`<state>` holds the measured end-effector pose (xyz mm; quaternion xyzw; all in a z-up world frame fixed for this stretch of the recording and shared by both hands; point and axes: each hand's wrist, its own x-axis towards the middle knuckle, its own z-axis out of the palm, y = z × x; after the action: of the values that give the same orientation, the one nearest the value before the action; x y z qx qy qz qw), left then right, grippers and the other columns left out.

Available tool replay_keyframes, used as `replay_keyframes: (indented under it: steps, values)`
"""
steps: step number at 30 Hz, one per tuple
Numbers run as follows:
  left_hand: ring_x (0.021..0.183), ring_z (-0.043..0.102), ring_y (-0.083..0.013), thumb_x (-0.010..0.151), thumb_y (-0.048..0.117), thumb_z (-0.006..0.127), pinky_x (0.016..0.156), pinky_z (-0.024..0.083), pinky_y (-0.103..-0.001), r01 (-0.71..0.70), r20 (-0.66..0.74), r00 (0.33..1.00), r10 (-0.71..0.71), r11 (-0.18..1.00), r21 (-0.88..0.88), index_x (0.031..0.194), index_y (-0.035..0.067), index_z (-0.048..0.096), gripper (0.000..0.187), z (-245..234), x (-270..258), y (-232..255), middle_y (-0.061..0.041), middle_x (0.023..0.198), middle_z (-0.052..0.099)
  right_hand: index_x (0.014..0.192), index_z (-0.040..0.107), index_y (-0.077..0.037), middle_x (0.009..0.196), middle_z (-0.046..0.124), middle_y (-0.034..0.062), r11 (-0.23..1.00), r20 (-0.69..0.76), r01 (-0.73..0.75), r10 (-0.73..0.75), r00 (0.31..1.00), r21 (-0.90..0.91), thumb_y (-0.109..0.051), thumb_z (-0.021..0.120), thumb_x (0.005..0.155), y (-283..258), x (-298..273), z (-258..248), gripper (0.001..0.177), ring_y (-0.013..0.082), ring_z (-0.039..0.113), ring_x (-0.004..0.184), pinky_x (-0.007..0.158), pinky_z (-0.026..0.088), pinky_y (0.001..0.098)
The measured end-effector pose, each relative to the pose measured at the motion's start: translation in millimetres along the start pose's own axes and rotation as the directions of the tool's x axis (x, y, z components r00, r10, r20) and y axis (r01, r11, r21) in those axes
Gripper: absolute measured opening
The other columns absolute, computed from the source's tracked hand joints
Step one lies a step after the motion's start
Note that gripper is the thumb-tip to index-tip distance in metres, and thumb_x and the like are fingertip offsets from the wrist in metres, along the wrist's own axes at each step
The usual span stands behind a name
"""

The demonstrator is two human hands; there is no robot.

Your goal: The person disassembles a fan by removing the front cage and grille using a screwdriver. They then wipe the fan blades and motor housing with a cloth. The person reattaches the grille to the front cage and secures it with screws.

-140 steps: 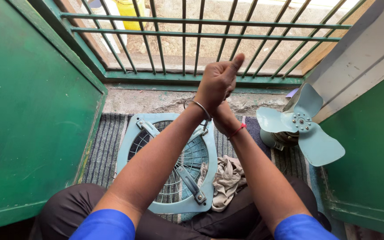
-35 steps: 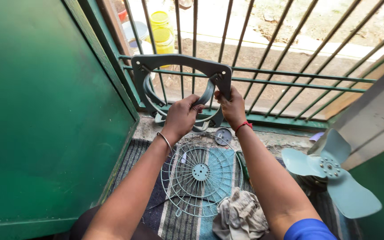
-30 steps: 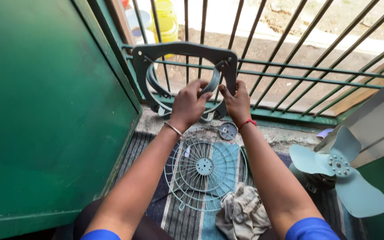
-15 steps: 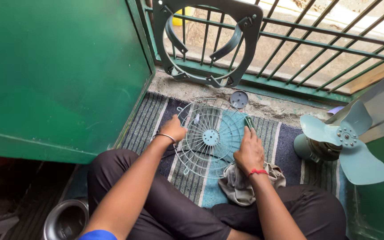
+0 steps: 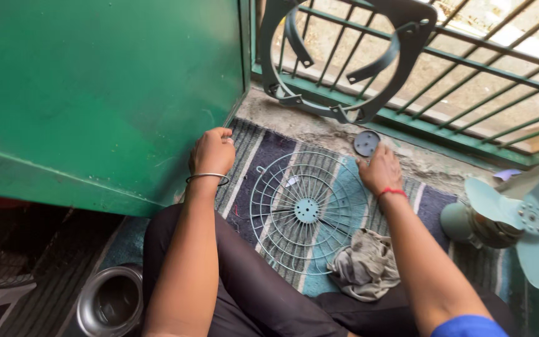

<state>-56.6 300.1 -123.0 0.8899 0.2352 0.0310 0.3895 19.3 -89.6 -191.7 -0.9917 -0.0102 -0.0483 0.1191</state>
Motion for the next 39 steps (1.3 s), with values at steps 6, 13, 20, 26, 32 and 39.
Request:
replay_keyframes:
  steps: [6,13,20,26,32,39]
  values:
    - [0.100,0.075,-0.0262,0.086,0.021,0.072,0.091,0.055,-0.037,-0.053,0.136,0.988,0.071,0.990,-0.129,0.114,0.011,0.076,0.030,17,31,-7,-0.011,0.105,0.078,0.135,0.055,0.001,0.132,0.058,0.0250,0.988,-0.074,-0.155,0.155,0.985,0.012,-0.034,0.088,0.073,-24,36,15,0.078,0.0431,0.058,0.121,0.100,0.049,0.0489]
    - [0.112,0.068,-0.0334,0.084,0.036,0.076,0.098,0.051,-0.047,0.012,0.390,0.917,-0.085,0.982,0.186,0.110,0.017,0.079,0.033,45,31,16,-0.013,0.116,0.073,0.145,0.050,0.003,0.138,0.060,0.0224,0.795,-0.164,-0.094,0.237,0.957,0.600,-0.032,0.093,0.074,-37,-55,-27,0.090,0.0279,0.062,0.124,0.104,0.052,0.0383]
    - [0.114,0.064,-0.0409,0.080,0.047,0.081,0.094,0.051,-0.052,-0.272,0.502,0.861,0.082,0.908,0.319,0.111,0.010,0.072,0.049,89,2,28,-0.020,0.118,0.069,0.146,0.053,-0.001,0.123,0.063,0.0181,0.827,-0.096,-0.180,0.269,0.958,0.532,-0.021,0.088,0.075,-50,-153,-57,0.082,0.0223,0.069,0.098,0.081,0.060,0.0343]
    - [0.097,0.069,-0.0401,0.093,0.043,0.070,0.085,0.053,-0.053,-0.275,0.328,0.924,0.196,0.937,0.215,0.099,0.012,0.081,0.034,71,-8,26,-0.020,0.100,0.074,0.145,0.048,-0.005,0.123,0.063,0.0169,0.653,-0.285,-0.007,0.341,0.896,0.757,0.000,0.086,0.075,13,-167,-46,0.080,0.0273,0.068,0.106,0.081,0.063,0.0373]
    - [0.049,0.059,-0.0139,0.096,0.034,0.069,0.048,0.048,-0.031,-0.132,0.556,0.805,0.207,0.976,-0.172,0.096,0.009,0.081,0.028,26,-17,2,-0.007,0.071,0.070,0.147,0.047,-0.008,0.113,0.066,0.0246,-0.114,0.189,-0.157,0.380,0.905,0.981,0.019,0.068,0.076,52,-171,-27,0.079,0.0344,0.071,0.096,0.076,0.065,0.0386]
    - [0.043,0.057,-0.0089,0.096,0.031,0.067,0.042,0.043,-0.025,-0.177,0.468,0.802,0.371,0.896,-0.408,0.096,0.009,0.079,0.025,40,-66,26,-0.001,0.068,0.069,0.148,0.045,-0.004,0.129,0.062,0.0158,-0.665,0.309,-0.358,-0.196,0.930,0.656,-0.019,0.058,0.101,-21,-194,-61,0.051,0.0294,0.060,0.123,0.110,0.047,0.0573]
